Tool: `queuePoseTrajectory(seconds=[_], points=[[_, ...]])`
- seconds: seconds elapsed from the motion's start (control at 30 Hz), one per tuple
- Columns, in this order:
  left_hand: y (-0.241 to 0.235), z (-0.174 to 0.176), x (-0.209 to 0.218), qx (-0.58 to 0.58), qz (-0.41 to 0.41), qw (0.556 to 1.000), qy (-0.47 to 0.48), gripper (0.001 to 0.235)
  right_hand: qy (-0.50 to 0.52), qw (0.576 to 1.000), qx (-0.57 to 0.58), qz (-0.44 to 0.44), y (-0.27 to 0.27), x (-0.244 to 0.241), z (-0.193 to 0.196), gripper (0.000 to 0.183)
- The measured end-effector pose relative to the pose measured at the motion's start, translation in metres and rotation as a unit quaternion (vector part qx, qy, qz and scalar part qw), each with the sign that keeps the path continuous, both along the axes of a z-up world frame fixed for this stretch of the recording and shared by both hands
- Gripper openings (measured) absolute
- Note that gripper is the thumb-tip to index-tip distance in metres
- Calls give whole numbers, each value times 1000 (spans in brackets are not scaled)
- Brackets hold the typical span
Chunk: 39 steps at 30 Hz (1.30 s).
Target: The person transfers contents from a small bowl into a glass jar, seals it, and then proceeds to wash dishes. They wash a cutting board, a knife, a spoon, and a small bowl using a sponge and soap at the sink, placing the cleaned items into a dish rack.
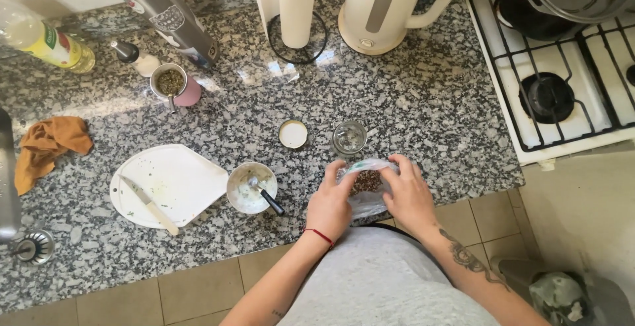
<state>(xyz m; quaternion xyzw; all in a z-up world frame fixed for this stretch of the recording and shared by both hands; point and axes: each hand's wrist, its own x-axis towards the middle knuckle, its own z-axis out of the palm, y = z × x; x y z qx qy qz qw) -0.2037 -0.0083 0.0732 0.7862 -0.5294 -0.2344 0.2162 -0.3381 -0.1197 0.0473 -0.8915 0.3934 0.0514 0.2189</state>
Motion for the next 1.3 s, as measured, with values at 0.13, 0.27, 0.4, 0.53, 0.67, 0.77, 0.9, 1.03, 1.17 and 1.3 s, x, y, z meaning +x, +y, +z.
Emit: queuePoseTrajectory(seconds=[0.13, 0.27, 0.4, 0.53, 0.67, 0.77, 0.9, 1.03, 1.17, 1.3], points=[[0, -2, -1, -26, 2, 1000, -7, 57, -7, 1000, -30, -2, 1, 3, 15, 38], [0, -5, -2, -42, 5, 999, -24, 52, -15, 998, -59, 11, 3, 1, 13, 34], [0, -3, -1, -45, 11, 999, -19, 53, -1, 997, -75, 13, 3, 1, 13, 31], [0, -5, -1, -40, 12, 999, -14, 55, 1, 998, -58, 4, 2, 2, 15, 29], [0, -5, 0, -39, 11, 999, -10, 54, 12, 998, -60, 10, 1, -2, 6, 35], [0, -3, 0, -41, 11, 999, -5, 54, 15, 998, -55, 10, 1, -1, 9, 34], [0, 0, 0, -43, 10, 999, -3, 54, -4, 998, -55, 8, 0, -2, 6, 33], [2, -18, -3, -71, 11, 997, -1, 61, -71, 996, -51, 8, 0, -9, 9, 29], [-2, 7, -6, -117, -23, 989, -84, 59, -244, 955, 84, -144, -12, -18, 11, 20], [-27, 19, -20, 3, -159, 986, -60, 109, -153, 979, 58, -123, -34, -41, -23, 27]])
